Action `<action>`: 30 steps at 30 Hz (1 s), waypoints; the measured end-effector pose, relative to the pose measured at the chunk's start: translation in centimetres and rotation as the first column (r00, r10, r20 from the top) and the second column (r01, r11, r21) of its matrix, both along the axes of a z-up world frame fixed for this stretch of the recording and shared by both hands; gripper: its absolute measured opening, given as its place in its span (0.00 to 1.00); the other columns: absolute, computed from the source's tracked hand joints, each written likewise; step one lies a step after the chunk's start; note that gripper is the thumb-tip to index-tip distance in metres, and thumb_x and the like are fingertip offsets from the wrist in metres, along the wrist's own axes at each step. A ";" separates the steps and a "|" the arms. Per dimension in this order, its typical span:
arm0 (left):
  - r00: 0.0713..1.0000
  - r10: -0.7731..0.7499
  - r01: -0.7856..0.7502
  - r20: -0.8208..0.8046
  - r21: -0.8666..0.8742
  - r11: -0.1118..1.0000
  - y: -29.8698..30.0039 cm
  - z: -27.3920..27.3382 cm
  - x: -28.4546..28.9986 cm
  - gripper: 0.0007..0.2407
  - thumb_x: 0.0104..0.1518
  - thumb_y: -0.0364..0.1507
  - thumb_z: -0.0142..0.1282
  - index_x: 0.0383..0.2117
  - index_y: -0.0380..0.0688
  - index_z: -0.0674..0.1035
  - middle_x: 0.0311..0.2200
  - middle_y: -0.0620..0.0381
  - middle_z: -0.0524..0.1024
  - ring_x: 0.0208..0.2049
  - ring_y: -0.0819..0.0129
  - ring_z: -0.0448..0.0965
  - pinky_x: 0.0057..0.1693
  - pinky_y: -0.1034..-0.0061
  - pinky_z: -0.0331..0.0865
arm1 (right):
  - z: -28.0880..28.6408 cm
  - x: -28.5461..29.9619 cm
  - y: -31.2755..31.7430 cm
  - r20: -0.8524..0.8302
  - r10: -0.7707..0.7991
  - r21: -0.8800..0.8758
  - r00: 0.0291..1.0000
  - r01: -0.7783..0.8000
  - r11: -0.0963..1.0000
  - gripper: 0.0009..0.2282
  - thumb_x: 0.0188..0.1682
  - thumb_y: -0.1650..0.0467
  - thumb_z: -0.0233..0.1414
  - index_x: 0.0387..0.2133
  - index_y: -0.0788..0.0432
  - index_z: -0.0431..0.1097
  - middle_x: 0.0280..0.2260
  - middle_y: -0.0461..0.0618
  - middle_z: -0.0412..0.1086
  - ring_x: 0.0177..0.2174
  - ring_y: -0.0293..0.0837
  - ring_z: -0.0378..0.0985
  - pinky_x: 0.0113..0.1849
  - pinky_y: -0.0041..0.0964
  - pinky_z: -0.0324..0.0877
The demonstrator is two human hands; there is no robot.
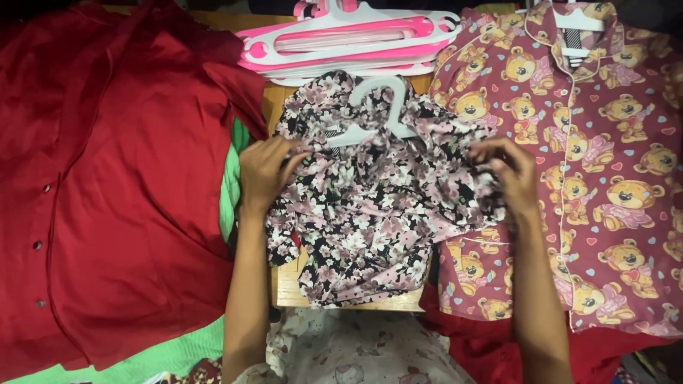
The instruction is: The person handles a red shirt and a floral patterned garment on a wooden surface. They smooth the red shirt and then pick up the floral garment, placing it onto a white hanger and adjusting the fabric to hang it properly.
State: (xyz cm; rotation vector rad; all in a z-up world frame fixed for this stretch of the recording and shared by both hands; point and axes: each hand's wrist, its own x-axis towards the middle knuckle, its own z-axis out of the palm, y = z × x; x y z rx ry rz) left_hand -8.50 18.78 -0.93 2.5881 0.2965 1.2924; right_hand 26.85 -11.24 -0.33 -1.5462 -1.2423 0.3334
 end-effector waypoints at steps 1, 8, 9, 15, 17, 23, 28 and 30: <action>1.000 -0.003 0.003 0.002 0.002 1.000 -0.1 0.1 0.2 0.06 0.59 0.30 0.66 0.34 0.44 0.81 0.23 0.58 0.75 0.24 0.59 0.78 0.34 0.70 0.71 | -0.8 0.2 0.7 0.002 -0.003 0.002 1.000 0.003 1.000 0.24 0.47 0.58 0.47 0.43 0.70 0.74 0.33 0.60 0.73 0.35 0.50 0.74 0.43 0.42 0.66; 0.999 0.021 -0.030 0.035 0.280 0.959 -0.7 0.3 -0.1 0.08 0.67 0.32 0.54 0.34 0.45 0.81 0.20 0.59 0.68 0.20 0.64 0.71 0.30 0.73 0.66 | 1.7 -4.7 5.4 0.501 -0.134 0.143 0.855 0.071 0.987 0.15 0.47 0.66 0.65 0.45 0.60 0.76 0.37 0.52 0.71 0.35 0.53 0.71 0.40 0.46 0.64; 0.999 0.002 -0.016 0.049 0.285 0.958 -1.1 1.1 -0.1 0.09 0.68 0.32 0.52 0.34 0.44 0.81 0.19 0.58 0.67 0.19 0.62 0.70 0.29 0.73 0.65 | 2.1 -5.4 5.8 0.565 -0.140 0.129 0.813 0.081 0.988 0.14 0.47 0.69 0.65 0.45 0.59 0.77 0.36 0.51 0.69 0.36 0.54 0.72 0.41 0.46 0.63; 0.998 0.000 -0.020 0.070 0.290 0.957 -1.1 1.3 -0.1 0.07 0.66 0.32 0.55 0.35 0.45 0.82 0.21 0.59 0.68 0.20 0.63 0.70 0.30 0.74 0.67 | 3.1 -3.9 8.6 0.507 -0.129 0.183 0.852 0.040 0.982 0.03 0.56 0.74 0.59 0.34 0.64 0.77 0.32 0.59 0.70 0.32 0.60 0.70 0.39 0.50 0.64; 0.997 0.000 -0.022 0.074 0.293 0.956 -1.3 1.3 -0.1 0.07 0.67 0.32 0.54 0.34 0.46 0.82 0.21 0.60 0.68 0.20 0.64 0.70 0.30 0.74 0.66 | 4.0 -4.1 9.8 0.461 -0.118 0.184 0.880 0.035 0.982 0.03 0.55 0.74 0.60 0.34 0.64 0.77 0.30 0.59 0.69 0.30 0.58 0.70 0.36 0.48 0.65; 0.993 0.007 -0.049 0.119 0.347 0.937 -1.2 0.3 0.3 0.08 0.68 0.33 0.52 0.36 0.48 0.84 0.21 0.61 0.67 0.19 0.66 0.67 0.29 0.76 0.64 | 7.4 -6.0 13.1 0.322 -0.018 0.158 0.946 -0.035 0.987 0.03 0.53 0.73 0.62 0.32 0.60 0.78 0.25 0.56 0.68 0.26 0.52 0.71 0.32 0.43 0.67; 0.989 0.117 -0.145 0.094 0.417 0.897 -0.9 -1.0 0.3 0.16 0.65 0.32 0.67 0.57 0.59 0.77 0.25 0.63 0.79 0.18 0.78 0.68 0.26 0.83 0.60 | 9.2 -6.0 14.1 0.091 0.082 0.089 0.992 -0.090 0.992 0.02 0.59 0.74 0.57 0.36 0.59 0.76 0.29 0.45 0.69 0.24 0.33 0.59 0.25 0.22 0.49; 0.991 0.106 -0.131 0.083 0.420 0.898 -1.2 -0.1 0.4 0.14 0.64 0.31 0.68 0.54 0.56 0.79 0.23 0.65 0.75 0.19 0.77 0.68 0.26 0.81 0.61 | 11.0 -6.5 13.9 -0.006 0.105 0.094 0.994 -0.104 0.990 0.02 0.59 0.75 0.56 0.37 0.59 0.76 0.31 0.46 0.69 0.23 0.31 0.60 0.23 0.19 0.50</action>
